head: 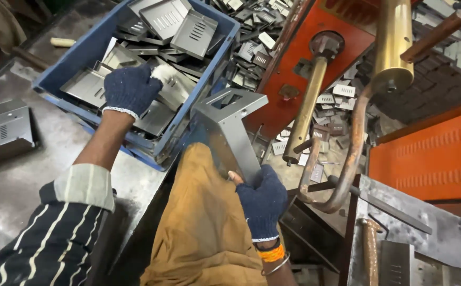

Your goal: The person repeatedly picks rectangular metal panels from a blue bin, positions them against a vertical bending tool, and bends them into L-shaped pieces. The bent pieces are placed on a nearby metal table. The process is repeated for multiple panels throughout the clip.

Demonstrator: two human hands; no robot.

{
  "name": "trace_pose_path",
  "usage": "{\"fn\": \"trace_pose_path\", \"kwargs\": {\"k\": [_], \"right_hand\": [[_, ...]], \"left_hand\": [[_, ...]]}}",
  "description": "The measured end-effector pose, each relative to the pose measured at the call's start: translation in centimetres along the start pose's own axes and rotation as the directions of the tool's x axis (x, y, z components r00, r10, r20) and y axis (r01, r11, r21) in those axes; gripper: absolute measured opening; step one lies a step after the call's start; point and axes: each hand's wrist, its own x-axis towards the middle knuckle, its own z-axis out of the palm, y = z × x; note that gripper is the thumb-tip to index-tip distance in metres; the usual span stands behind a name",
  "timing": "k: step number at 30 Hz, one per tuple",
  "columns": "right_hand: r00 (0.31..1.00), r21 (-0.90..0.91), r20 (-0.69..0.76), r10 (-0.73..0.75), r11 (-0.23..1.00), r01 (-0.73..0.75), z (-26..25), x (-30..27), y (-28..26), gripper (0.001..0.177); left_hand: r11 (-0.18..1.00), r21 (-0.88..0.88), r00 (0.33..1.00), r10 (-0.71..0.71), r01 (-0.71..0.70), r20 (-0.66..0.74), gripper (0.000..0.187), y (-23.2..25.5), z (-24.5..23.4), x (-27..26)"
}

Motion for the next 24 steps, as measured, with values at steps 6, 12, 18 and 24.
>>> {"fn": "trace_pose_path", "kwargs": {"k": [6,12,18,24], "right_hand": [[0.997,0.209,-0.032,-0.074,0.975,0.079,-1.4,-1.6,0.1,0.045],[0.994,0.033,0.037,0.104,0.994,-0.105,-3.0,-3.3,0.6,0.054],[0.999,0.193,-0.021,0.05,0.98,-0.045,-5.7,-3.4,-1.0,0.045],[0.963,0.8,0.14,0.231,0.547,-0.247,-10.7,-3.2,-4.1,0.033]], "left_hand": [[0.997,-0.016,0.99,-0.072,0.074,0.122,0.035,-4.1,3.0,-2.7],[0.808,-0.2,0.831,-0.521,0.554,0.195,0.064,-1.4,2.9,-3.3],[0.817,-0.575,0.672,-0.403,-0.042,-0.621,0.078,-7.1,13.8,-2.5],[-0.365,-0.925,0.854,-0.51,-0.105,0.104,0.048,-0.8,0.3,-6.9]]}}
